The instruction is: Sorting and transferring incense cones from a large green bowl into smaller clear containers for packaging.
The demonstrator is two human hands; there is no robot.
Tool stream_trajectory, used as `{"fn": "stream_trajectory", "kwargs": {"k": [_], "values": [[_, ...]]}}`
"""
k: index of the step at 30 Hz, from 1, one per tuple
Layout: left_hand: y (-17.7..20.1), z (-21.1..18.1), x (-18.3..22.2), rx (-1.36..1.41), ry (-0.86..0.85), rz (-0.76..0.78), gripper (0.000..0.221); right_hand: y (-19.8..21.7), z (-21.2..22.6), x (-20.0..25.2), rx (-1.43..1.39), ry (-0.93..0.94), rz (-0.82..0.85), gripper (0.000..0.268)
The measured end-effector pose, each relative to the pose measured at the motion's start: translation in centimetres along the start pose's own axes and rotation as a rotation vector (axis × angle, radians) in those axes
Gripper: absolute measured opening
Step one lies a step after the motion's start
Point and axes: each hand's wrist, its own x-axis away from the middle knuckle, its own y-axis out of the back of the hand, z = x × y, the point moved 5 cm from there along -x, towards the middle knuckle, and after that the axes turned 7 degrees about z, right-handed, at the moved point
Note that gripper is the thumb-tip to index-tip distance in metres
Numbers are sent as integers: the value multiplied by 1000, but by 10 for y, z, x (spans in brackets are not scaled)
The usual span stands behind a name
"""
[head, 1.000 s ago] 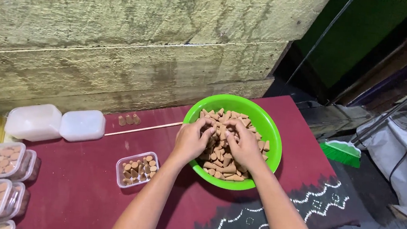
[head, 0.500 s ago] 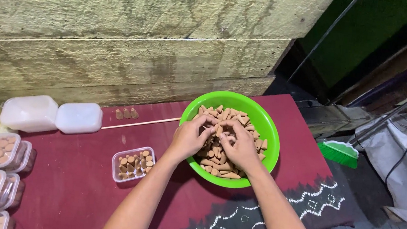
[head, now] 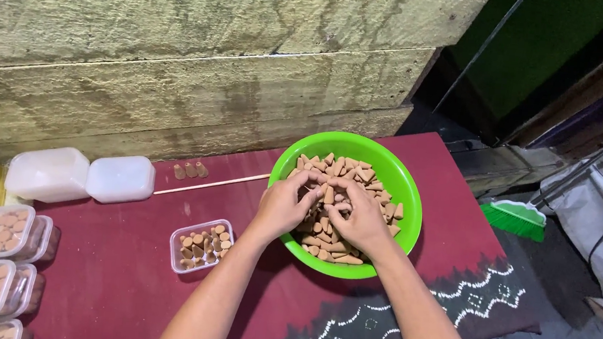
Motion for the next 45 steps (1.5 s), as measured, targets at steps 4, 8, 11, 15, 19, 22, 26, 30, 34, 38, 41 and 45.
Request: {"fn": "stream_trajectory", "kwargs": {"k": [4,8,11,15,19,22,26,30,34,38,41,45], "values": [[0,3,0,13,9,-7,26,1,-3,-1,38,18,-10,53],[-2,8,-2,12,23,-8,24,4,-1,-2,39,22,1,53],[-7,18,-5,13,9,-17,23,3,-4,-2,40,26,-3,53],[-6,15,-4,20,-16,-15,21,4,1,-2,64,34,-18,51],[1,4,3,33,-39,-1,24,6,2,-1,97,27,-37,48],[3,2,2,42,-87,7,25,7,-3,-2,121,15,-50,49],[2,1,3,25,-56,38,29,5,-13,1,99,9,-49,50],[3,0,3,29,-27,53,31,8,-6,0,124,17,-44,48],[4,-1,4,32,-7,68,33,9,8,-3,165,43,-41,47],[3,1,3,19,-12,55,33,10,7,-4,197,61,-34,46],[0,4,1,5,-11,46,32,10,11,-4,215,84,-35,45],[0,5,1,-14,-4,42,31,9,6,-4,260,126,-32,45]]}}
